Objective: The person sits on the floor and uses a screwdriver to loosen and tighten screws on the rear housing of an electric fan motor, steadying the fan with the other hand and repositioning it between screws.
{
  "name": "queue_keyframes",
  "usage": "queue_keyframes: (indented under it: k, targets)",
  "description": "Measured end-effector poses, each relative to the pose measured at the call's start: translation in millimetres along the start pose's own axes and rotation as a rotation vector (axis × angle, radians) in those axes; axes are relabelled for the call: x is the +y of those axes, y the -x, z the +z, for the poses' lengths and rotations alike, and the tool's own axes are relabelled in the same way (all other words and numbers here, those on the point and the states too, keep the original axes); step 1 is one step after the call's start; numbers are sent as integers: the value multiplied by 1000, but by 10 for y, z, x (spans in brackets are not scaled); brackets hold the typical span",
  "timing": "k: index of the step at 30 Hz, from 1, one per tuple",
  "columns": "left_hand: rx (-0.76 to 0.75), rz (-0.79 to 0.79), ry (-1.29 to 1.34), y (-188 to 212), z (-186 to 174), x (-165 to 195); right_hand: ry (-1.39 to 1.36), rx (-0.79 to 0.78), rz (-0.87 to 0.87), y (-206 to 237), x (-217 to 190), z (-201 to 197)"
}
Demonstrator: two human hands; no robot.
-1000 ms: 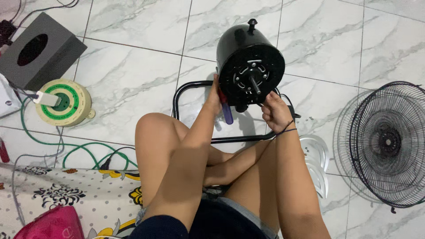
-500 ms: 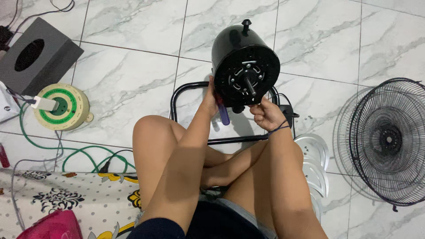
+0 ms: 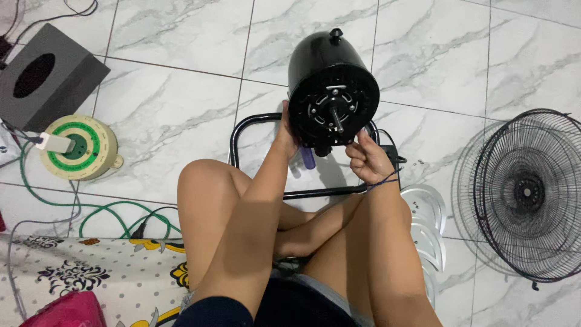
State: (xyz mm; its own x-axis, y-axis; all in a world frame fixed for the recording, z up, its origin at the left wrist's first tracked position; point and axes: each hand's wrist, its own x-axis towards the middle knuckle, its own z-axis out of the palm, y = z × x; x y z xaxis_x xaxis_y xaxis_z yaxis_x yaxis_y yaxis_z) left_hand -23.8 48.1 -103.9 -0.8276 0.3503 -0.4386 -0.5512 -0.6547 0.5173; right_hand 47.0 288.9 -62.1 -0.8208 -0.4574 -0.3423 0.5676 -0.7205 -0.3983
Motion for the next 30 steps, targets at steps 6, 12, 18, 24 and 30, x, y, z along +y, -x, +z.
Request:
queue_keyframes:
  k: [6,12,18,24,30]
  targets:
    - [-39,73,21,-8,-23,-19,-21,48,5,-65,120,-48]
    - [-123,121,-25,33,-99,-26,49,95,-24,-35,207,-35]
    - [-78,52,-21,0,-131,-52,312,134,-257,45,288,32]
    - [-51,52,-111,8,-185,-81,651,355,-323,66,250,248]
    - [-95,305,-217,151,-106,29,535,314,-344,63,291,309]
